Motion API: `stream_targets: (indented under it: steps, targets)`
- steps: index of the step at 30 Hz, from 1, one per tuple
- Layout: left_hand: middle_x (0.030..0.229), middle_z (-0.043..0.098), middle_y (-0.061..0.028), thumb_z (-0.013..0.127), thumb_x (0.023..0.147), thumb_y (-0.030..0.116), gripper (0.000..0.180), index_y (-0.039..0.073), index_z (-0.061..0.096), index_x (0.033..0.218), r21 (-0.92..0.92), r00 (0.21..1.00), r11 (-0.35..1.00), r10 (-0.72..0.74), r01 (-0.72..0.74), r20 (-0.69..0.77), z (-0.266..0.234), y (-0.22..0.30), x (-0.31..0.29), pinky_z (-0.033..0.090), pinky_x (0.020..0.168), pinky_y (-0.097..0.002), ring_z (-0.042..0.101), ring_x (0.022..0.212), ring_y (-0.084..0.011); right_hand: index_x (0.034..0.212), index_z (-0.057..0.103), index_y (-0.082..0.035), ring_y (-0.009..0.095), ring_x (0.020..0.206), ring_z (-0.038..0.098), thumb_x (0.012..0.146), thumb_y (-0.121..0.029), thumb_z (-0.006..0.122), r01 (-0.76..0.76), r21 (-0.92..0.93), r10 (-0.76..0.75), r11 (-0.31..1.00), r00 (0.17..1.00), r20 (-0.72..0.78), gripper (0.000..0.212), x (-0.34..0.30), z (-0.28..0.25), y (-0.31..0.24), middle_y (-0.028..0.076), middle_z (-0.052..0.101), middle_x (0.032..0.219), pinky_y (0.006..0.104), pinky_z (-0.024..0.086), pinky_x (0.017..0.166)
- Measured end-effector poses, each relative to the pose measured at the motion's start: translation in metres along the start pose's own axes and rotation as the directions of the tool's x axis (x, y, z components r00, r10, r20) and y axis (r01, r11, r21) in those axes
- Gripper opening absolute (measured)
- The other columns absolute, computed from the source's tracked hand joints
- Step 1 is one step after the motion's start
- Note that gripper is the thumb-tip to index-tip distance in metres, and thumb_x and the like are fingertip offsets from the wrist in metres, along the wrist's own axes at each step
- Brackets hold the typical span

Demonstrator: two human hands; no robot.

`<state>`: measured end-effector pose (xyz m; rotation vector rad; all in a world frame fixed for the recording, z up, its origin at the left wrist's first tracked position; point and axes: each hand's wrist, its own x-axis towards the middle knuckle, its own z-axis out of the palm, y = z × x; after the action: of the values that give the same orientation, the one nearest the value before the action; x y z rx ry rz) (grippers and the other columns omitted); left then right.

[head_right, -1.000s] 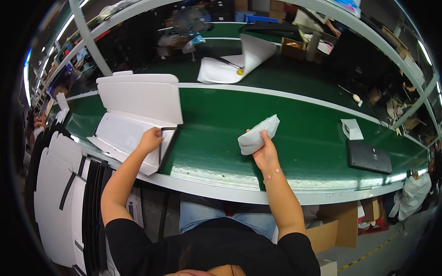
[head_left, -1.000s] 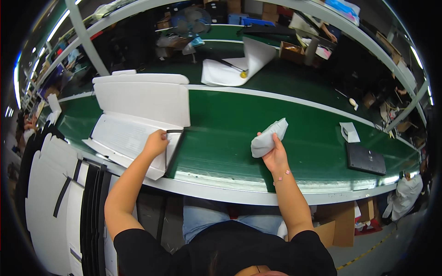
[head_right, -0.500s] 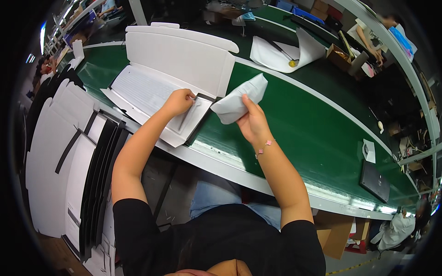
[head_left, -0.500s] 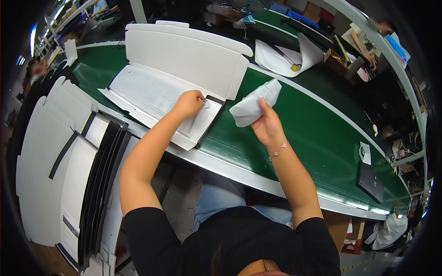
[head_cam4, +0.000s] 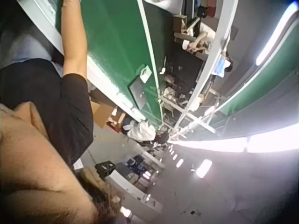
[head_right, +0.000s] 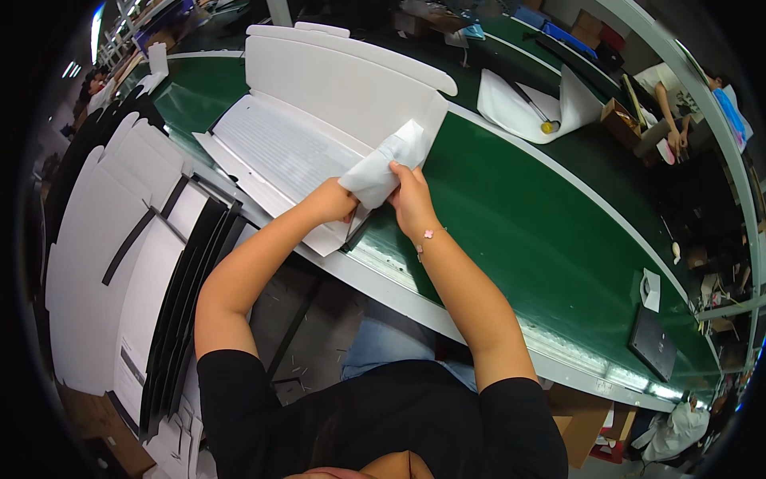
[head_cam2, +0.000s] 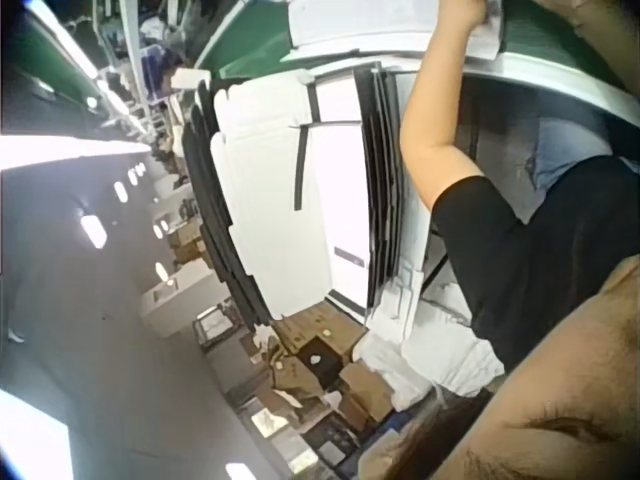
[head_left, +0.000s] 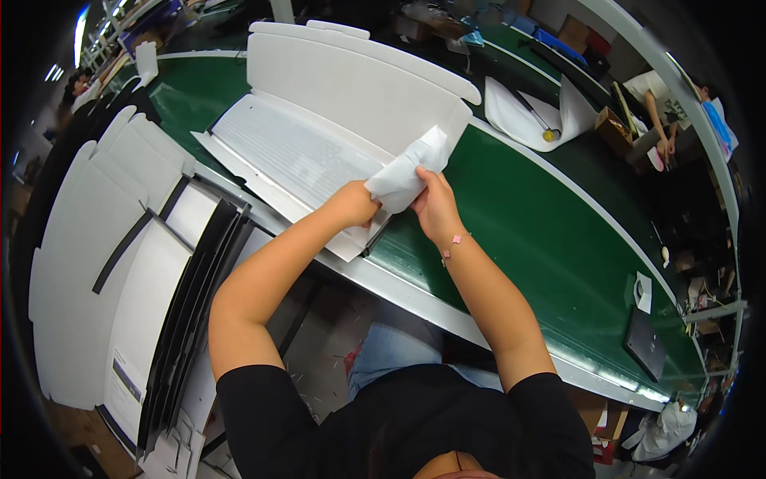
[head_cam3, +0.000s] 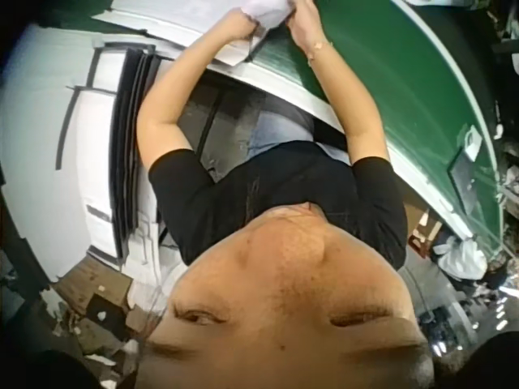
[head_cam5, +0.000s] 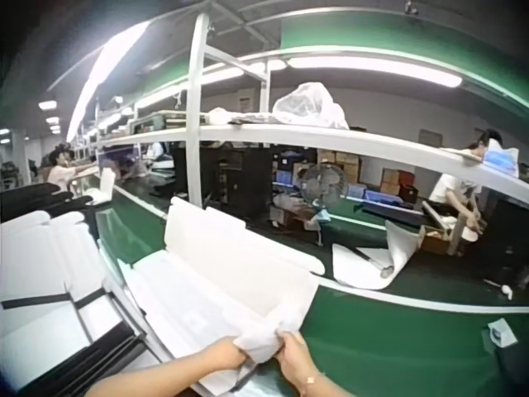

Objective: Wrapping computer keyboards in protective foam sheets and placing them into cardboard boxes on a factory assembly line.

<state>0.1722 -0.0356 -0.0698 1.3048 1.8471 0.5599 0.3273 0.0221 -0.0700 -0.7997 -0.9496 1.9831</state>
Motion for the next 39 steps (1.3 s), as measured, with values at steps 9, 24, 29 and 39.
stream_targets:
  steps: [9, 24, 29, 39]
  targets:
    - [0.069, 0.062, -0.0133, 0.047, 0.074, 0.010, 0.016, 0.002, 0.061, 0.077, 0.662, 0.996, 0.749, 0.080, -0.028, -0.048, -0.009, 0.005, 0.000, 0.046, 0.059, -0.0337, 0.059, 0.066, -0.0283, 0.115, 0.041, 0.006, 0.027, 0.100, 0.049, 0.083, -0.020, 0.047, 0.088, -0.398, -0.149, 0.913, 0.981, -0.127, 0.041, 0.021, 0.009, 0.022, 0.020, 0.051, 0.109, 0.0314, 0.038, 0.087]
    - [0.066, 0.057, -0.0106, 0.053, 0.073, 0.007, 0.018, 0.000, 0.059, 0.089, 0.303, 0.969, 0.952, 0.118, -0.048, -0.217, -0.033, -0.016, -0.024, 0.043, 0.058, -0.0321, 0.053, 0.060, -0.0250, 0.076, 0.051, 0.003, 0.026, 0.063, 0.052, 0.079, -0.034, 0.054, 0.096, -0.894, -0.205, 0.437, 0.979, 0.004, 0.037, 0.025, 0.021, 0.020, 0.015, 0.055, 0.074, 0.0332, 0.044, 0.062]
    - [0.065, 0.056, -0.0083, 0.053, 0.075, 0.007, 0.019, 0.001, 0.059, 0.092, 0.221, 0.967, 0.974, 0.109, -0.057, -0.229, -0.037, -0.025, -0.036, 0.042, 0.056, -0.0303, 0.052, 0.058, -0.0214, 0.071, 0.053, 0.003, 0.027, 0.056, 0.051, 0.079, -0.036, 0.054, 0.025, -0.836, -0.177, 0.549, 0.981, -0.086, 0.040, 0.028, 0.031, 0.031, 0.013, 0.055, 0.064, 0.0343, 0.043, 0.057]
    - [0.079, 0.060, -0.0087, 0.054, 0.075, 0.006, 0.023, 0.001, 0.059, 0.096, 0.381, 0.839, 0.897, 0.377, -0.225, -0.392, -0.037, -0.034, -0.027, 0.044, 0.069, -0.0302, 0.054, 0.074, -0.0235, 0.076, 0.061, 0.003, 0.031, 0.060, 0.057, 0.081, -0.034, 0.052, 0.150, -0.989, 0.038, 0.002, 0.988, 0.149, 0.039, 0.038, 0.051, 0.018, 0.017, 0.060, 0.067, 0.0367, 0.045, 0.055]
